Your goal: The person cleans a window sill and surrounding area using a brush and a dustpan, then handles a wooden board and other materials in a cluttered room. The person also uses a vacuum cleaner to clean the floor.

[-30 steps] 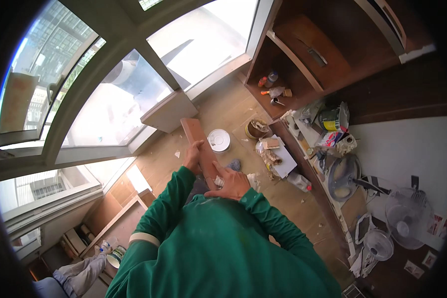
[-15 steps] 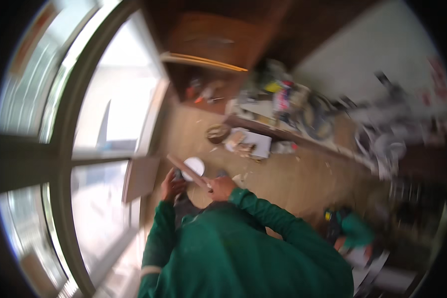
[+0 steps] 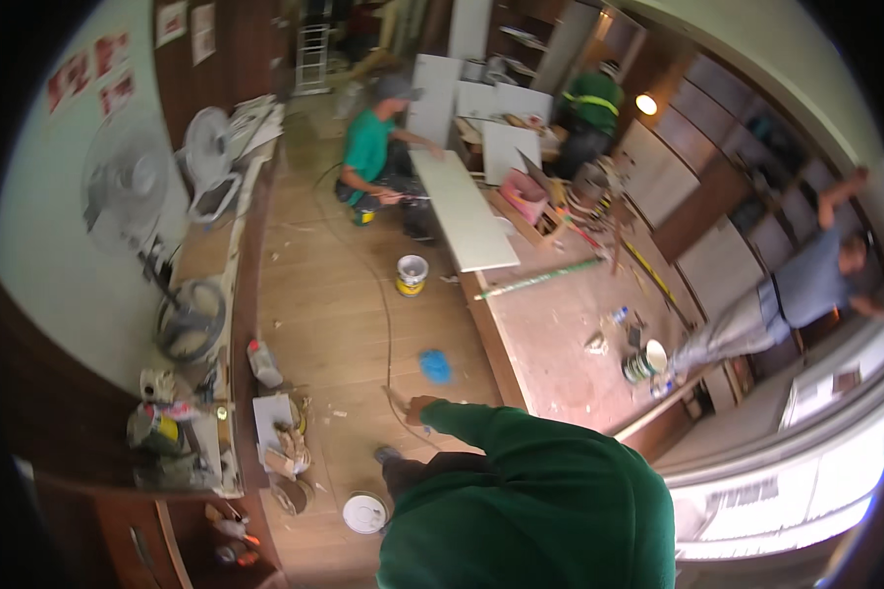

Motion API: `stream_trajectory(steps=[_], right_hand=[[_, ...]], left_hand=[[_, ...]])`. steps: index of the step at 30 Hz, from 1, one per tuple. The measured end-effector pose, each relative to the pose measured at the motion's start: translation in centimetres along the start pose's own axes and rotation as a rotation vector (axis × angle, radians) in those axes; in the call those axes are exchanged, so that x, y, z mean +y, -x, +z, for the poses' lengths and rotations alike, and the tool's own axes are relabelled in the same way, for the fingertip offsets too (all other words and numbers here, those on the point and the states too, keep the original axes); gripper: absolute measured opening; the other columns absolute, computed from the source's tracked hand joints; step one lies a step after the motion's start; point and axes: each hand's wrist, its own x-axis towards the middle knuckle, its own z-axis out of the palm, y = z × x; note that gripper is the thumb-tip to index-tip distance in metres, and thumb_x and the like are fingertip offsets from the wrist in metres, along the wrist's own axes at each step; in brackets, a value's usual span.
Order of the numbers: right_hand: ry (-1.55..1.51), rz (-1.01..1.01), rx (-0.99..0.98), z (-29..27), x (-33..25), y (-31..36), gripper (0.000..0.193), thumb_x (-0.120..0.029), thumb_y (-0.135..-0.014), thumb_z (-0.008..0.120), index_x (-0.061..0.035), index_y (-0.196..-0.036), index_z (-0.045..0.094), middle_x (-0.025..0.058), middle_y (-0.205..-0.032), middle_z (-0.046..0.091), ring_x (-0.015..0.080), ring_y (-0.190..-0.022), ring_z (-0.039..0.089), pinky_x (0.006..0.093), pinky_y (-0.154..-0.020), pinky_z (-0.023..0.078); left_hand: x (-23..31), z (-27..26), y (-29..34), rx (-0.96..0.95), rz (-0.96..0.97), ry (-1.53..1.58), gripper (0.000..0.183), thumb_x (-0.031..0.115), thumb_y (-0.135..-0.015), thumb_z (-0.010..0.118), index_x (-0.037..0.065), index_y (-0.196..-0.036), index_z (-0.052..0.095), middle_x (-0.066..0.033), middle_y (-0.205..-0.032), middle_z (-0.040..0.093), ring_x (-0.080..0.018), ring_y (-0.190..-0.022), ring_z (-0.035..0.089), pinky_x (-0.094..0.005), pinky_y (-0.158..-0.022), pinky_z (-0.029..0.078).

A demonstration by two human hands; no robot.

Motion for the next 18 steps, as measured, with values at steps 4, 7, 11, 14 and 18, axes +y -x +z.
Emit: stream_trajectory(steps=[4, 7, 11, 14, 18], right_hand=[[-0.182, 0.196, 0.075, 4.2, 11.8, 5.4, 0.048, -0.036, -0.078, 0.059, -0.0009, -0.109, 0.065, 0.0158, -0.073, 0.068, 0.0278, -0.066, 0.068, 0.0412, -0.068, 0.055], [-0.267, 0.301, 0.121, 7.0, 15.4, 8.8, 0.040, -0.037, -0.079, 0.059, -0.0011, -0.094, 0.069, 0.0137, -0.069, 0.068, 0.0252, -0.062, 0.067, 0.0391, -0.065, 0.055], [-0.381, 0.586, -0.057, 10.7, 19.1, 12.8, 0.037, -0.036, -0.079, 0.058, -0.0016, -0.082, 0.071, 0.0134, -0.071, 0.069, 0.0239, -0.065, 0.068, 0.0375, -0.064, 0.055], [-0.450, 0.603, -0.161, 10.7, 19.4, 13.2, 0.042, -0.035, -0.076, 0.061, -0.0118, -0.111, 0.064, 0.0159, -0.091, 0.070, 0.0264, -0.086, 0.068, 0.0398, -0.078, 0.053], [-0.412, 0.528, -0.101, 8.0, 17.1, 11.2, 0.046, -0.043, -0.073, 0.063, -0.0075, -0.101, 0.070, 0.0196, -0.095, 0.070, 0.0299, -0.094, 0.069, 0.0401, -0.082, 0.053]], left_hand=[[4.3, 2.6, -0.4, -0.091, 0.058, -0.144, 0.048, 0.043, -0.091, 0.057, 0.006, -0.121, 0.054, -0.0119, -0.092, 0.064, -0.0214, -0.073, 0.064, -0.0334, -0.058, 0.051], [7.0, 3.1, -0.3, -0.097, 0.090, -0.195, 0.047, 0.043, -0.091, 0.057, 0.006, -0.120, 0.054, -0.0114, -0.090, 0.063, -0.0209, -0.071, 0.063, -0.0329, -0.057, 0.051], [7.7, 4.4, -0.1, -0.141, 0.100, -0.251, 0.046, 0.044, -0.091, 0.057, 0.006, -0.118, 0.055, -0.0107, -0.087, 0.063, -0.0202, -0.068, 0.062, -0.0323, -0.056, 0.050], [6.7, 4.2, 0.3, -0.157, 0.093, -0.270, 0.046, 0.044, -0.091, 0.057, 0.006, -0.116, 0.055, -0.0102, -0.084, 0.062, -0.0197, -0.066, 0.062, -0.0318, -0.055, 0.050], [3.9, 3.8, 1.8, -0.141, 0.045, -0.271, 0.045, 0.044, -0.091, 0.057, 0.006, -0.114, 0.056, -0.0095, -0.081, 0.062, -0.0190, -0.063, 0.061, -0.0312, -0.053, 0.049]])
